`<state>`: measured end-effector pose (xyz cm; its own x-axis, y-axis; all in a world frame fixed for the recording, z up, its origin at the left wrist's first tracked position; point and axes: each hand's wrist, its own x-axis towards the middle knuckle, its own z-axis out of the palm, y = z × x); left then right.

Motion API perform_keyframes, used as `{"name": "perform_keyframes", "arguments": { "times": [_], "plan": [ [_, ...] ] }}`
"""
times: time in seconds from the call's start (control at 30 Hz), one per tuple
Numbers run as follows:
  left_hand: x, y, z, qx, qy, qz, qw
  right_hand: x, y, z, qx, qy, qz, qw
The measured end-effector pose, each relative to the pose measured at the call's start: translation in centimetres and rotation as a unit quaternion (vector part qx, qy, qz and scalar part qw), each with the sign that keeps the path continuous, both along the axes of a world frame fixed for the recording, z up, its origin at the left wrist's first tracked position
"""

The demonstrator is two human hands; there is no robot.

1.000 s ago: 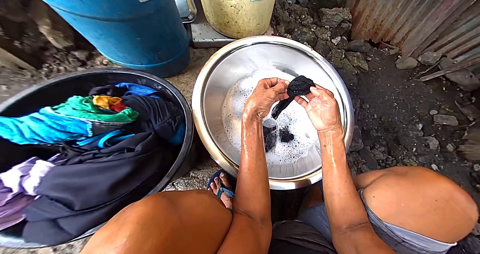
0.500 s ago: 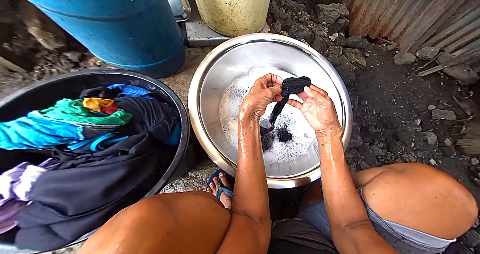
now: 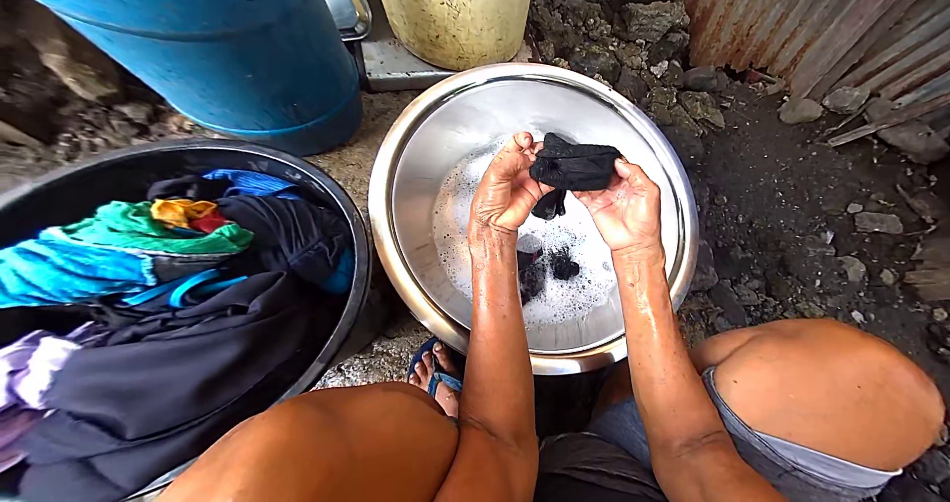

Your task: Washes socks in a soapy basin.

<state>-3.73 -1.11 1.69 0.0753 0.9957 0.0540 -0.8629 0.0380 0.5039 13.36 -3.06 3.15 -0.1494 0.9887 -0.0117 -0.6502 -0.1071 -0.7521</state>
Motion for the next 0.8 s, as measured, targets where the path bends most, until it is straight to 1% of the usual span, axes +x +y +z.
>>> {"name": "perform_keyframes", "arguments": {
  "times": [0.07, 0.1, 0.2, 0.27, 0.33, 0.37, 0.43, 0.53, 0.6, 0.7, 0.8],
  "plan": [
    [0.3, 0.1, -0.1, 0.021, -0.011, -0.021, 0.999, -0.1, -0.1, 0.4, -0.021, 0.072, -0.004, 0.997],
    [0.4, 0.2, -0.3, 0.026, -0.014, -0.032, 0.999, -0.1, -0.1, 0.6, -0.024, 0.089, -0.004, 0.996],
    [0.3, 0.5, -0.6, 0.054, 0.009, -0.067, 0.996, 0.2, -0.2, 0.9, 0.015, 0.087, -0.003, 0.996],
    [-0.2, 0.2, -0.4, 0.074, 0.078, -0.084, 0.991, 0.5, -0.2, 0.9, 0.064, 0.041, 0.003, 0.997],
    [-1.1, -0.2, 0.0, 0.118, 0.198, -0.103, 0.968, 1.0, -0.1, 0.9, 0.115, -0.018, 0.006, 0.993],
    [-1.4, -0.3, 0.1, 0.137, 0.225, -0.113, 0.958, 1.3, -0.1, 1.0, 0.137, -0.045, 0.009, 0.990],
    [-1.7, -0.3, -0.3, 0.192, 0.213, -0.139, 0.948, 1.6, -0.1, 1.3, 0.177, -0.089, 0.015, 0.980],
    [-1.4, 0.0, -1.1, 0.255, 0.154, -0.159, 0.941, 1.6, -0.5, 1.9, 0.206, -0.128, 0.017, 0.970],
    [-1.1, 0.1, -1.5, 0.288, 0.095, -0.137, 0.943, 1.6, -0.7, 2.2, 0.214, -0.137, 0.016, 0.967],
    [-0.6, 0.0, -1.3, 0.296, 0.030, -0.079, 0.952, 1.8, -0.9, 2.5, 0.232, -0.139, 0.016, 0.963],
    [-0.4, -0.2, -0.9, 0.294, 0.002, -0.049, 0.955, 1.7, -0.9, 2.4, 0.240, -0.140, 0.023, 0.960]
  ]
}}
